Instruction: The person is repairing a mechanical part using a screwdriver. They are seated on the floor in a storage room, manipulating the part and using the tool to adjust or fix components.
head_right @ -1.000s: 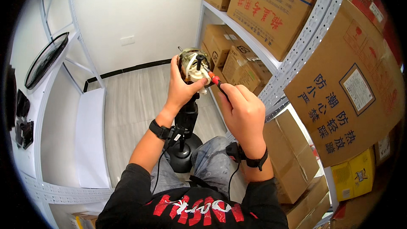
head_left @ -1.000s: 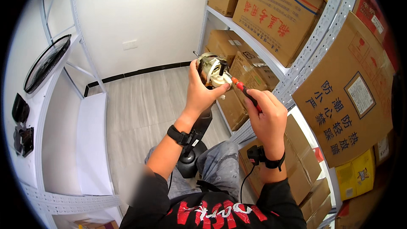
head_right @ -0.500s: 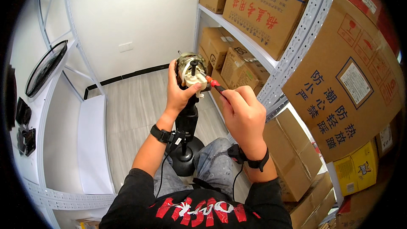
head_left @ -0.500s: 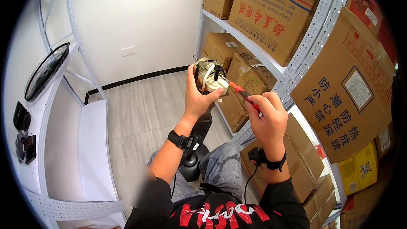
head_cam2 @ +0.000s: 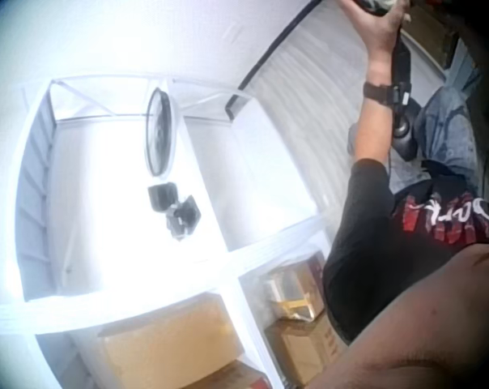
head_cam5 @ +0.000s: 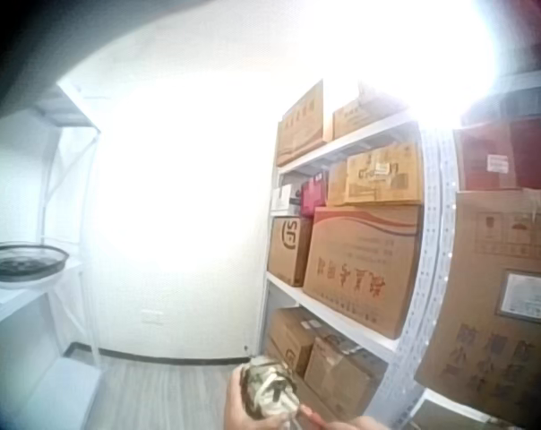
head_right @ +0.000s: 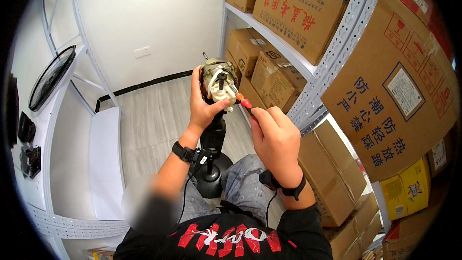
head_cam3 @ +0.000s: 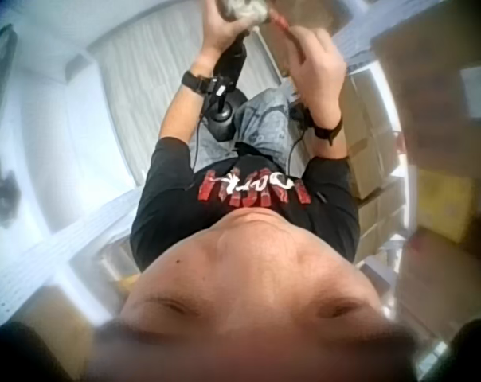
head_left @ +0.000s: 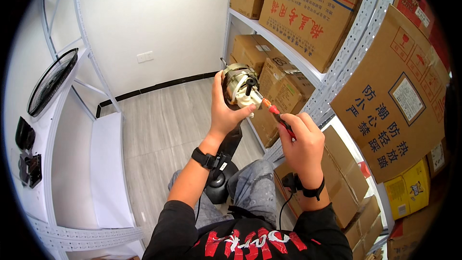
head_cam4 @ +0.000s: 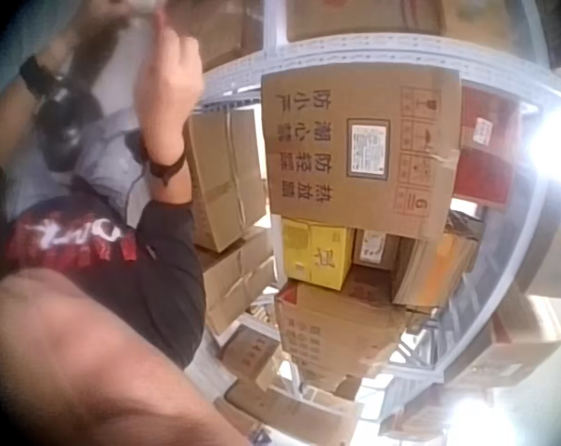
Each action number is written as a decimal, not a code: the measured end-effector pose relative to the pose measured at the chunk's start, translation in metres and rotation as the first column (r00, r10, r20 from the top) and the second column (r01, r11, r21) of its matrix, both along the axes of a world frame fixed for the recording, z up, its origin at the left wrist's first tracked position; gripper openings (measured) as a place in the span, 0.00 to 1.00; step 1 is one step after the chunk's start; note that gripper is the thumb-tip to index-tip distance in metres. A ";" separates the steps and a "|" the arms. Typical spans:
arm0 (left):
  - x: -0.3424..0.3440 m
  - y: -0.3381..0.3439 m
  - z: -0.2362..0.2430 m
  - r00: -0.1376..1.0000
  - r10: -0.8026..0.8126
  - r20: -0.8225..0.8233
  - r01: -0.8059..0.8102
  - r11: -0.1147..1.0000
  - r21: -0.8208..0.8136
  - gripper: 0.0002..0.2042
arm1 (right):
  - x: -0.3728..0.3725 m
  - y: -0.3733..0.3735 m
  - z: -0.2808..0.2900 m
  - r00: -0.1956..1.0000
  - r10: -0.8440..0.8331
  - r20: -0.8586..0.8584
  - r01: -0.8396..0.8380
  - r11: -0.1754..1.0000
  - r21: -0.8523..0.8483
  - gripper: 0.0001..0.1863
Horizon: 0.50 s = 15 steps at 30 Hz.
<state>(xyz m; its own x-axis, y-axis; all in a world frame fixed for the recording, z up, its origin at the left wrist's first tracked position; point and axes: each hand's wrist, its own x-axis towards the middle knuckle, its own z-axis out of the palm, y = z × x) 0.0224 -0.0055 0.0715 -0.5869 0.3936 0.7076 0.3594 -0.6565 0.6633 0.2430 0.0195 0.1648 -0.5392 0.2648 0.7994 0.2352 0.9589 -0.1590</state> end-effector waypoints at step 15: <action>0.001 0.001 -0.002 0.997 0.072 -0.041 -0.072 0.997 -0.011 0.54 | -0.004 0.003 -0.006 0.987 0.044 -0.157 -0.027 0.994 0.109 0.08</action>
